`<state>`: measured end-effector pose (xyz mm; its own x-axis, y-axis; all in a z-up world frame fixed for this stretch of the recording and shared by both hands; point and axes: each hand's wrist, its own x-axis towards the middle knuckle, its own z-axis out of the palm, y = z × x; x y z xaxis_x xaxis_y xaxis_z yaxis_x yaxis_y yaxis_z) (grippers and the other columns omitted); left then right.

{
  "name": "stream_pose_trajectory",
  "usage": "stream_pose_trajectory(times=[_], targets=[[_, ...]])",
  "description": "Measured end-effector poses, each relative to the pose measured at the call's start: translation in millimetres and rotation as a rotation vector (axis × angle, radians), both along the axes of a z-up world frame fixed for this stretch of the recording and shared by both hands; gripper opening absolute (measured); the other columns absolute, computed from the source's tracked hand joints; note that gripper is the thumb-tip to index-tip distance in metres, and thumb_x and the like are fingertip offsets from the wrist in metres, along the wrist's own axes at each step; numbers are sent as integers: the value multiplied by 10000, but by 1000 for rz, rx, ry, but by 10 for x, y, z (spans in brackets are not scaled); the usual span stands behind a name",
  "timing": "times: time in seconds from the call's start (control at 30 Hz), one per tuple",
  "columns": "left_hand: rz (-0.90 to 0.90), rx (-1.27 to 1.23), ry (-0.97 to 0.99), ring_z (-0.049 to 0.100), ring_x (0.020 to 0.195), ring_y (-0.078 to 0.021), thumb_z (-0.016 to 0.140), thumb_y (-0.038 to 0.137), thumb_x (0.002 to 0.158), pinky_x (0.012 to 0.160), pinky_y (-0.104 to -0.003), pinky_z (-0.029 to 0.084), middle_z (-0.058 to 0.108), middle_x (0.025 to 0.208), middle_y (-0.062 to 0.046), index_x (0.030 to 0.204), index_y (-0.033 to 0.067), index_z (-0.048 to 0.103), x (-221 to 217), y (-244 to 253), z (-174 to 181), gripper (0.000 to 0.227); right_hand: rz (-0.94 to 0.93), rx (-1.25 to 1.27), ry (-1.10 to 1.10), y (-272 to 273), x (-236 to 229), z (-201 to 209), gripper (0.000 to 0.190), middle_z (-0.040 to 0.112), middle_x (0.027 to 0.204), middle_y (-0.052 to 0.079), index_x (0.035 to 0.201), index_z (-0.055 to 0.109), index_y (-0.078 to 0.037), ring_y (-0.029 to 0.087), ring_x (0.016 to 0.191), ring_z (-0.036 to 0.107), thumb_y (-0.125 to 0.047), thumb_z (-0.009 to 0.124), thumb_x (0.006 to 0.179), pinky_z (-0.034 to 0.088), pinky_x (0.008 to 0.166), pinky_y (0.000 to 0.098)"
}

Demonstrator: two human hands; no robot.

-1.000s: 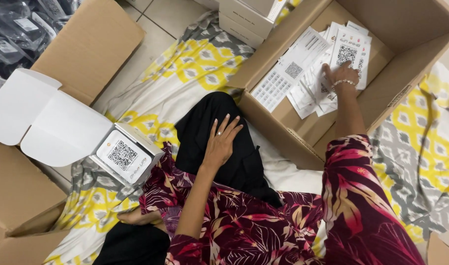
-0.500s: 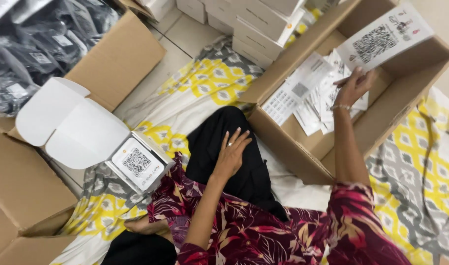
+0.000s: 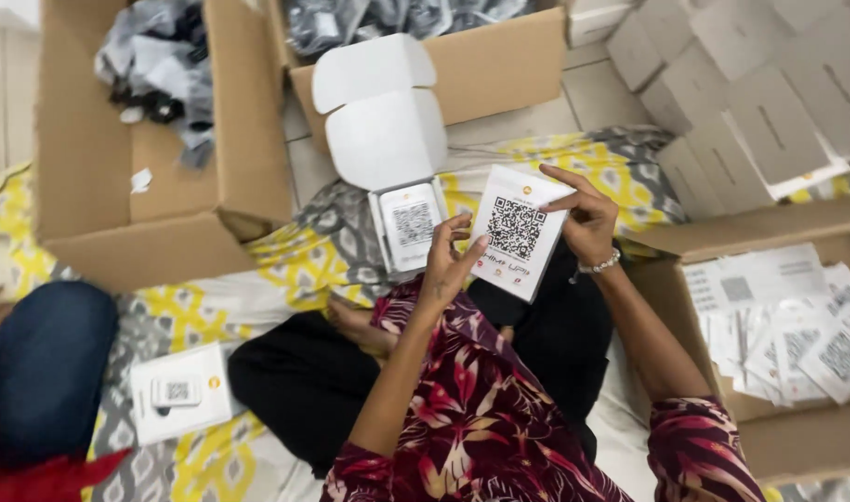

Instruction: The person labels and packs electronic devices into boxes.

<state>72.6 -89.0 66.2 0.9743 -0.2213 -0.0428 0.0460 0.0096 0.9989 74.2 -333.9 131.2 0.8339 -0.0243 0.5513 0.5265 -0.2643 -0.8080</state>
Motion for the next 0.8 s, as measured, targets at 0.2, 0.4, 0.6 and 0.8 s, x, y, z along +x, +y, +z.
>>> stream_pose_trajectory(times=[0.2, 0.4, 0.6, 0.8], targets=[[175, 14, 84, 692, 830, -163, 684, 234, 966, 723, -318, 577, 741, 982, -98, 1134, 18, 665, 90, 695, -678, 275, 7, -56, 335, 963, 509, -440, 411, 642, 1494, 195, 1118, 747, 59, 295, 647, 484, 257, 546, 820, 386, 605, 333], [499, 549, -49, 698, 804, -241, 651, 240, 988, 716, -375, 538, 698, 1000, -123, 1137, 6, 690, 205, 1095, -944, 280, -43, -542, 251, 1497, 332, -1354, 522, 487, 1513, 208, 1454, 465, -27, 390, 1400, 485, -178, 672, 999, 418, 1159, 473], [400, 981, -110, 682, 924, -309, 603, 358, 1036, 758, -418, 545, 641, 1141, -135, 1222, 49, 650, 242, 967, -1115, 364, -84, -428, 421, 1537, 189, -1546, 430, 293, 1636, 285, 1514, 476, -50, 438, 1496, 328, -185, 508, 1107, 346, 1186, 496], [448, 864, -224, 620, 1082, -319, 653, 375, 965, 827, -410, 558, 547, 1266, -197, 1315, -14, 549, 214, 791, -1085, 533, -6, -432, 475, 1394, 239, -1370, 443, 408, 1601, 239, 1492, 508, -90, 411, 1433, 467, -145, 497, 1053, 465, 1110, 428]])
